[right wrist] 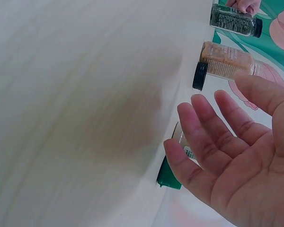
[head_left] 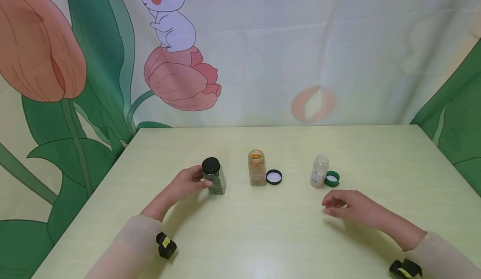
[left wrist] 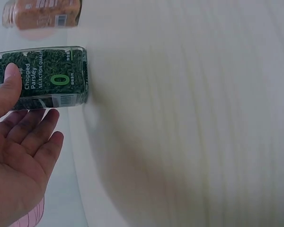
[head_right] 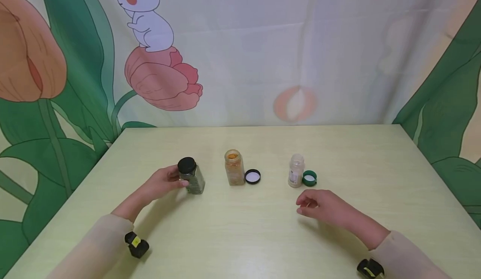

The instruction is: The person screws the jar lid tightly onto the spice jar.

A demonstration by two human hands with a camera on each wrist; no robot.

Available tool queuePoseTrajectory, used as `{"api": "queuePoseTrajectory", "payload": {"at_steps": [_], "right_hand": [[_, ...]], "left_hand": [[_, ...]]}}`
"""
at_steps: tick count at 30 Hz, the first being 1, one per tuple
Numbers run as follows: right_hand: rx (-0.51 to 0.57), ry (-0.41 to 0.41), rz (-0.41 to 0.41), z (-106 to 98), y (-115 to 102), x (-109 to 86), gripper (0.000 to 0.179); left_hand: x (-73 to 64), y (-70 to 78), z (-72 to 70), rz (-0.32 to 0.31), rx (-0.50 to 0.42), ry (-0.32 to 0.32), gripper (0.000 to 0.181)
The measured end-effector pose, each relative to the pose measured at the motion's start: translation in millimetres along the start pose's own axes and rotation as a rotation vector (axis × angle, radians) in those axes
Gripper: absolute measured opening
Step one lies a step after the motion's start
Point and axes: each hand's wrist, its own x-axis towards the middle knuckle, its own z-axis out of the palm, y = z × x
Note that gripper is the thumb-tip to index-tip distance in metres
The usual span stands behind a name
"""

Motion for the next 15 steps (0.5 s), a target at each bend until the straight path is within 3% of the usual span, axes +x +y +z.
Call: {"api": "queuePoseTrajectory", "payload": {"at_steps": [15], "right_hand": [[0.02, -0.003, 0.048, 0, 4, -3.4, 0.021]], "left_hand": [[-6.4, -22.6, -29.8, -0.011, 0.068, 0.068, 0.058]]}}
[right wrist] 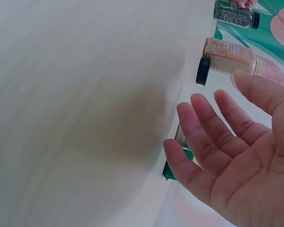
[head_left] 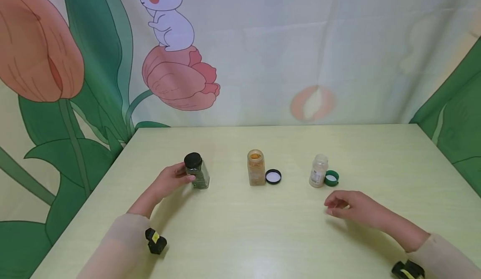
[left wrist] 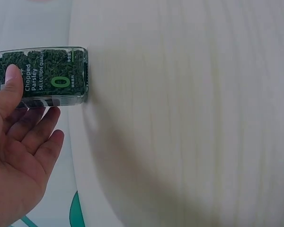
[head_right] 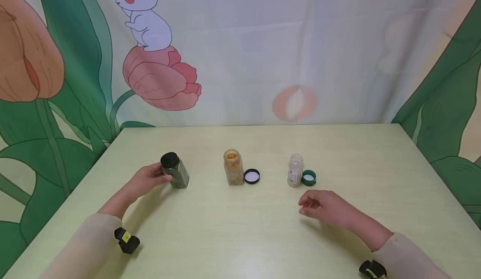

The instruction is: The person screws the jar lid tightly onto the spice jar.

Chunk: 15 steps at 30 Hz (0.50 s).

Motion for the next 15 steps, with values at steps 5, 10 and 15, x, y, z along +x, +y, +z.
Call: {"api": "queuePoseTrajectory", "payload": {"at_steps": [5, 10, 15], "right_hand": [[-0.007, -0.004, 0.012, 0, 1, -0.4, 0.021], [-0.001, -0.003, 0.018, 1, 2, -0.3, 0.021], [-0.003, -0.005, 0.027, 1, 3, -0.1, 0.021]], "left_hand": [[-1.4, -7.9, -9.3, -0.019, 0.007, 0.026, 0.058], [-2.5, -13.3, -18.9, -0.056, 0.023, 0.037, 0.061], [-4.9, -18.9, -26.5, -0.063, 0.017, 0.036, 0.061]]}}
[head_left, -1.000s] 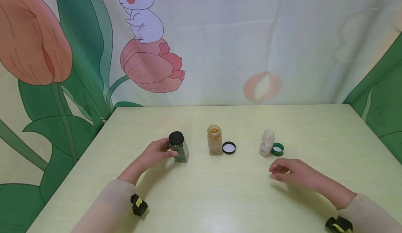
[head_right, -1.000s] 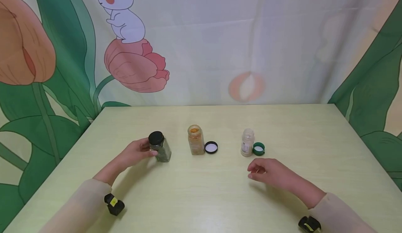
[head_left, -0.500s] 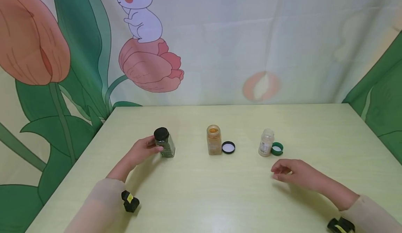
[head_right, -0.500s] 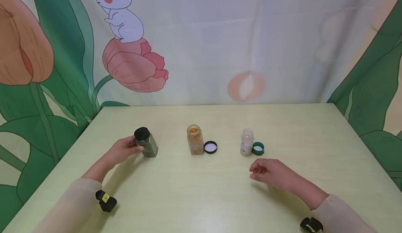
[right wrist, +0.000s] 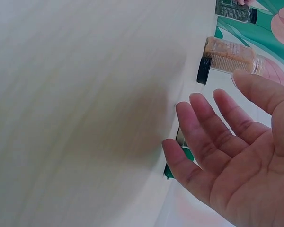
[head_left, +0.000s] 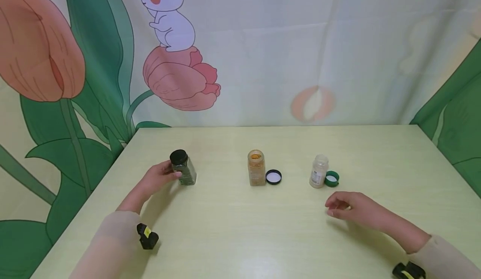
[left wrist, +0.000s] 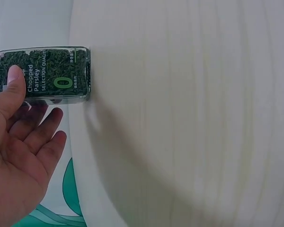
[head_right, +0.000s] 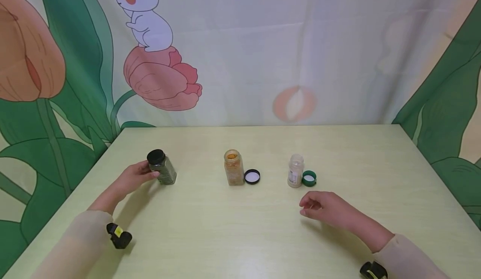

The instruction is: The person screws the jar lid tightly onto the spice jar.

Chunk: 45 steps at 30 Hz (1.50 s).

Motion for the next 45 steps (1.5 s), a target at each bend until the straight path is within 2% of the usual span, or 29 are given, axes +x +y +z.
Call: {"api": "queuePoseTrajectory", "payload": {"at_steps": [9, 15, 20, 34, 37, 40, 42, 45], "right_hand": [[-0.003, 0.0, -0.01, -1, -4, -2.2, 0.021], [-0.006, -0.004, -0.009, -2, -4, -2.1, 0.021], [-0.014, -0.001, -0.004, -3, -4, -2.3, 0.021], [-0.024, 0.002, 0.013, -4, -3, -2.4, 0.021], [-0.03, 0.008, 0.008, -5, -3, -2.6, 0.022], [-0.03, 0.01, 0.009, -6, -2, -2.9, 0.021], [-0.035, 0.013, 0.003, -8, -2, -3.5, 0.021], [-0.046, 0.022, 0.004, -11, -1, -4.8, 0.022]], "left_hand": [[-2.7, -5.8, -9.2, -0.021, -0.02, -0.035, 0.063], [-2.8, -6.1, -9.3, -0.015, -0.032, -0.032, 0.062], [-2.8, -6.0, -9.4, -0.042, -0.03, -0.045, 0.066], [-2.8, -10.0, -11.6, -0.036, -0.02, -0.039, 0.069], [-3.2, -10.2, -12.3, -0.033, -0.025, -0.047, 0.072], [-4.8, -8.9, -14.2, -0.072, -0.022, -0.055, 0.084], [-6.5, -5.5, -16.2, -0.102, -0.024, -0.04, 0.093], [-12.0, 5.4, -21.0, -0.11, -0.018, 0.045, 0.097]]}}
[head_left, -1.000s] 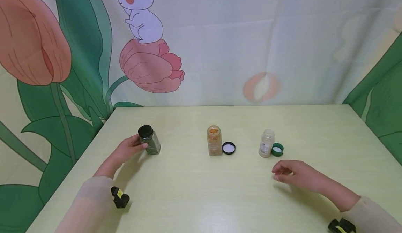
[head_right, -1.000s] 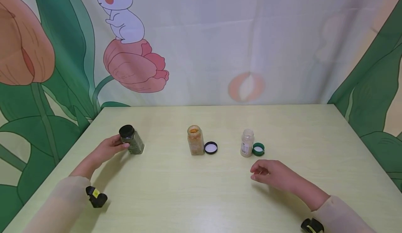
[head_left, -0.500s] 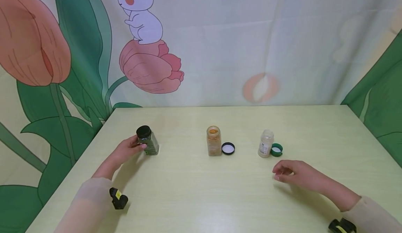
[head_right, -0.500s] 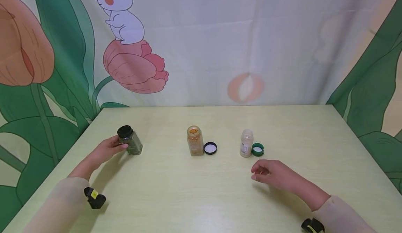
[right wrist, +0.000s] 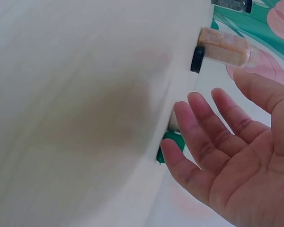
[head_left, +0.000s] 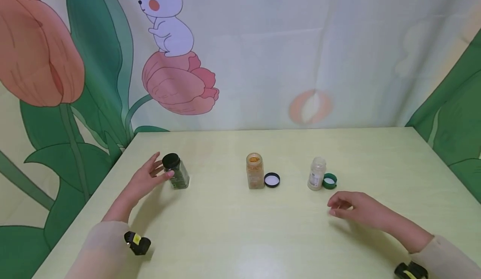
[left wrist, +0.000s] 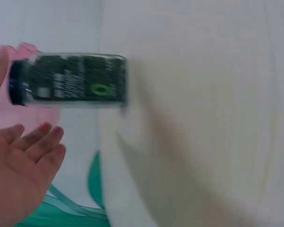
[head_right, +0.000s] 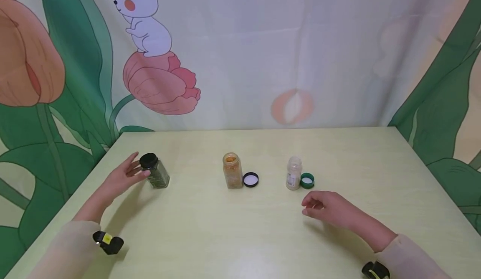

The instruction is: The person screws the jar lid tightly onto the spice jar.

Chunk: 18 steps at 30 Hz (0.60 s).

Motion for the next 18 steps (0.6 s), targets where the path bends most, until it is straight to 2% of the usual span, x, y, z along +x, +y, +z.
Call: {"api": "queuePoseTrajectory", "payload": {"at_steps": [4, 7, 12, 18], "right_hand": [[-0.011, 0.026, 0.009, -5, 0, -2.2, 0.023], [-0.013, 0.046, 0.004, -10, -1, -4.1, 0.024], [-0.028, 0.091, -0.03, -17, -2, -9.0, 0.025], [-0.009, 0.113, -0.014, -26, -6, -13.4, 0.026]], "left_hand": [[-16.3, 21.4, -4.5, 0.077, 0.029, 0.157, 0.083], [-32.3, 39.5, -2.6, 0.118, 0.052, 0.225, 0.068], [-53.4, 62.8, 14.6, 0.193, 0.053, 0.231, 0.051], [-70.8, 79.6, 41.2, 0.285, 0.023, 0.18, 0.044]]}}
